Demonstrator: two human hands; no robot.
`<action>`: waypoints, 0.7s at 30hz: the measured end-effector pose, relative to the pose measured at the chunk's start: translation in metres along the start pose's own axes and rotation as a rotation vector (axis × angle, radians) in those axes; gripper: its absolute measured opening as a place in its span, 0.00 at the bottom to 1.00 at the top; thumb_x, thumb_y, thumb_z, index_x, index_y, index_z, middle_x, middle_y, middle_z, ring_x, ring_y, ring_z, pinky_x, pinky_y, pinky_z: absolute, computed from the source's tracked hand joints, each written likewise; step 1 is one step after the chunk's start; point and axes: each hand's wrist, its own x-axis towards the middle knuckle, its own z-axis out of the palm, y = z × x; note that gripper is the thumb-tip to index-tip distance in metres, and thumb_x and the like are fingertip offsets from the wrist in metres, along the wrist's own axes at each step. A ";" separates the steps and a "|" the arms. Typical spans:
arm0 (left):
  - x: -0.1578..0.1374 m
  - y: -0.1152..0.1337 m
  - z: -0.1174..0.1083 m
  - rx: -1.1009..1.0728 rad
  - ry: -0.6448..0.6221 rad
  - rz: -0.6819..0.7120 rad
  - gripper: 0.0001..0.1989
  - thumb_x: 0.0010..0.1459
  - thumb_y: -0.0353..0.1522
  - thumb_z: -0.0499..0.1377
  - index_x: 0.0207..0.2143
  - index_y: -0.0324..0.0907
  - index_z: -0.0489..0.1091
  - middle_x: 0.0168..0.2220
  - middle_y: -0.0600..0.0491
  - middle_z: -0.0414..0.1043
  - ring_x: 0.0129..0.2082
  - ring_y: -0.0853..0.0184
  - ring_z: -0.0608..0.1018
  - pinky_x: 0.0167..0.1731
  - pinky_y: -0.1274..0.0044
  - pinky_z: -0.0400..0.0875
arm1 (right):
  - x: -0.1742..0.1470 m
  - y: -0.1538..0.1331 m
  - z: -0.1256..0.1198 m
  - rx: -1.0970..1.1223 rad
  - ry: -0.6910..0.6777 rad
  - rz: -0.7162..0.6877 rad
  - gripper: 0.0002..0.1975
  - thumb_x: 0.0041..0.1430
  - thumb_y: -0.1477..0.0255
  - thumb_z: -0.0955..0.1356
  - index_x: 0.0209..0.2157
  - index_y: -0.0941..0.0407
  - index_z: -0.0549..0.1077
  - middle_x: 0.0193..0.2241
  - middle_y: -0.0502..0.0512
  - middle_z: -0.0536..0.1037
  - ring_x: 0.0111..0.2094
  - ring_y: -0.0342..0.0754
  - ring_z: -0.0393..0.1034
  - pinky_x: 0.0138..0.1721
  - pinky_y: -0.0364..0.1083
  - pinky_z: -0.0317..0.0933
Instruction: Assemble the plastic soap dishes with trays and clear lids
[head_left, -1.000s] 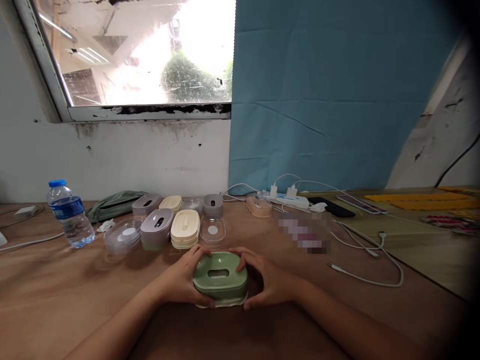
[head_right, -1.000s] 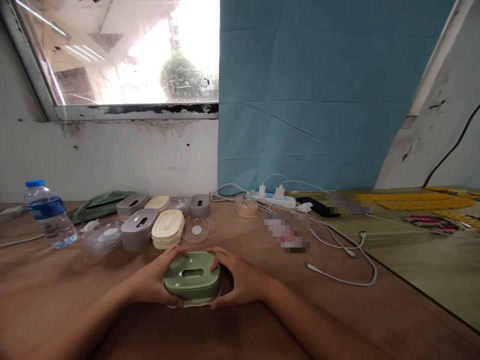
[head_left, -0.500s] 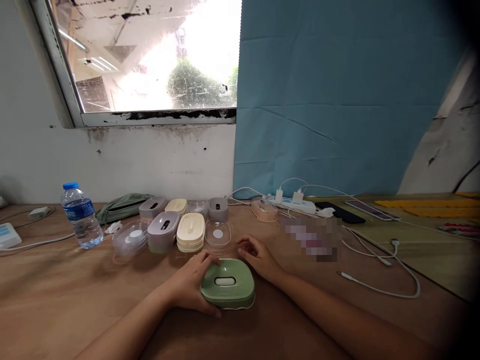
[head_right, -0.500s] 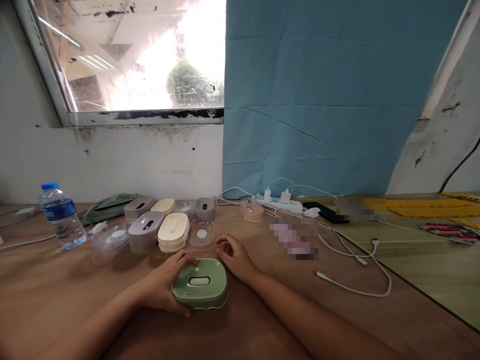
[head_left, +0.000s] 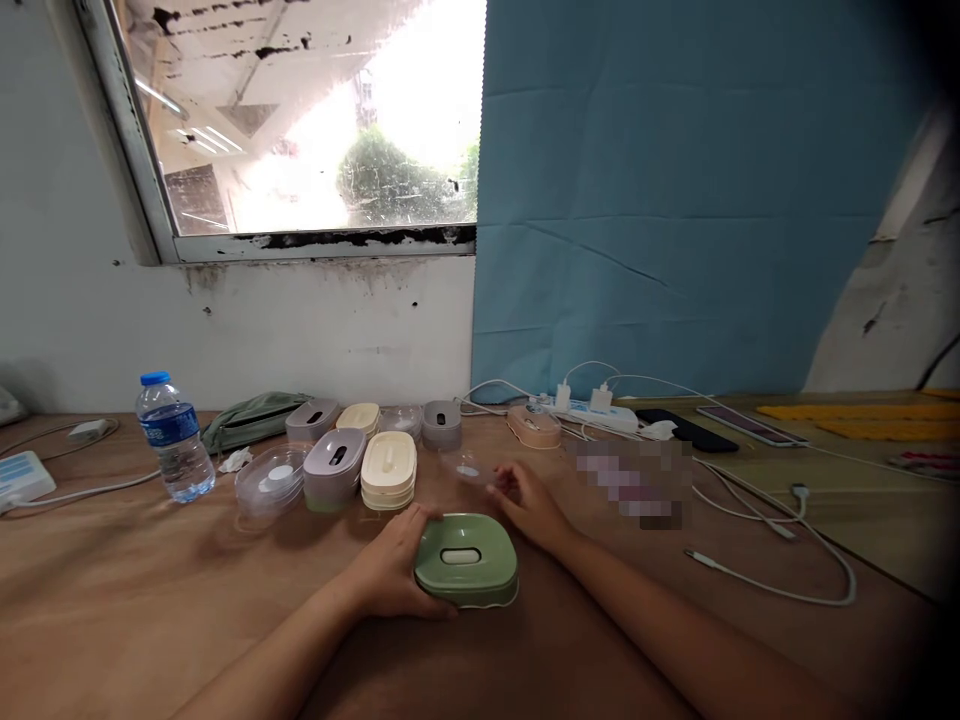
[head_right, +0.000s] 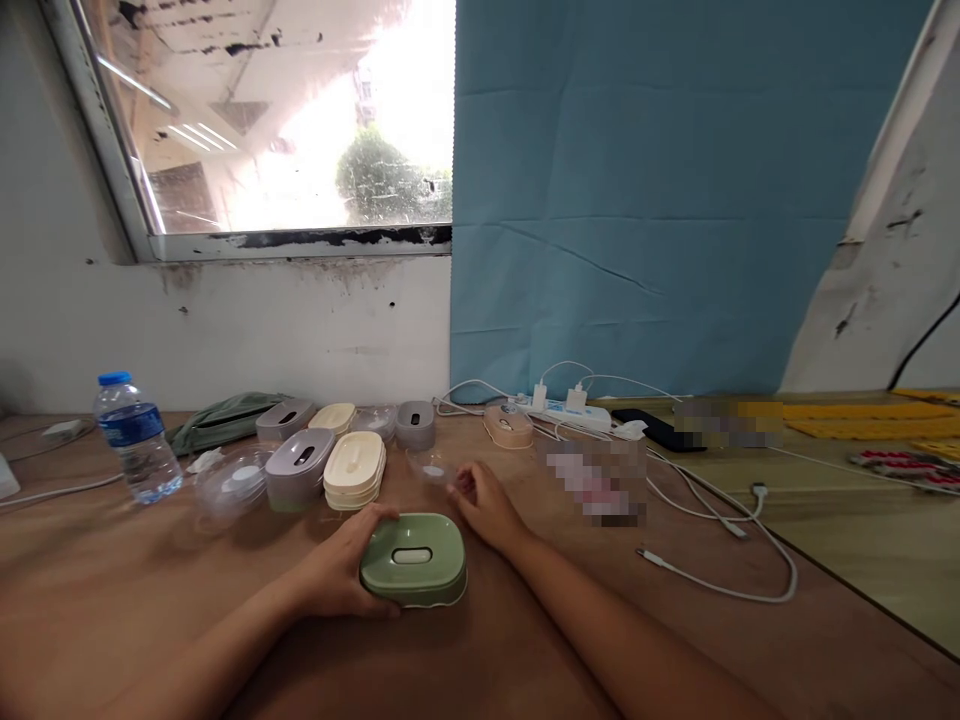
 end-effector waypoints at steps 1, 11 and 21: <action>0.000 0.000 0.000 -0.014 0.011 -0.017 0.43 0.30 0.41 0.67 0.50 0.42 0.54 0.47 0.47 0.60 0.47 0.56 0.65 0.47 0.67 0.61 | -0.002 -0.002 -0.004 0.013 0.066 0.015 0.10 0.52 0.63 0.65 0.30 0.55 0.63 0.29 0.51 0.67 0.30 0.46 0.62 0.35 0.46 0.57; 0.000 -0.002 -0.003 -0.054 -0.010 -0.052 0.43 0.31 0.42 0.67 0.50 0.41 0.54 0.49 0.46 0.59 0.49 0.55 0.64 0.48 0.67 0.60 | -0.031 -0.035 -0.029 0.590 0.268 0.279 0.14 0.48 0.59 0.68 0.28 0.54 0.63 0.22 0.47 0.68 0.19 0.39 0.56 0.21 0.40 0.52; -0.003 -0.008 -0.007 -0.094 0.035 0.115 0.36 0.42 0.41 0.62 0.52 0.42 0.50 0.50 0.46 0.58 0.50 0.58 0.64 0.49 0.69 0.60 | -0.037 -0.050 -0.019 0.760 0.049 0.328 0.13 0.50 0.62 0.67 0.35 0.55 0.66 0.20 0.44 0.64 0.15 0.35 0.51 0.18 0.39 0.45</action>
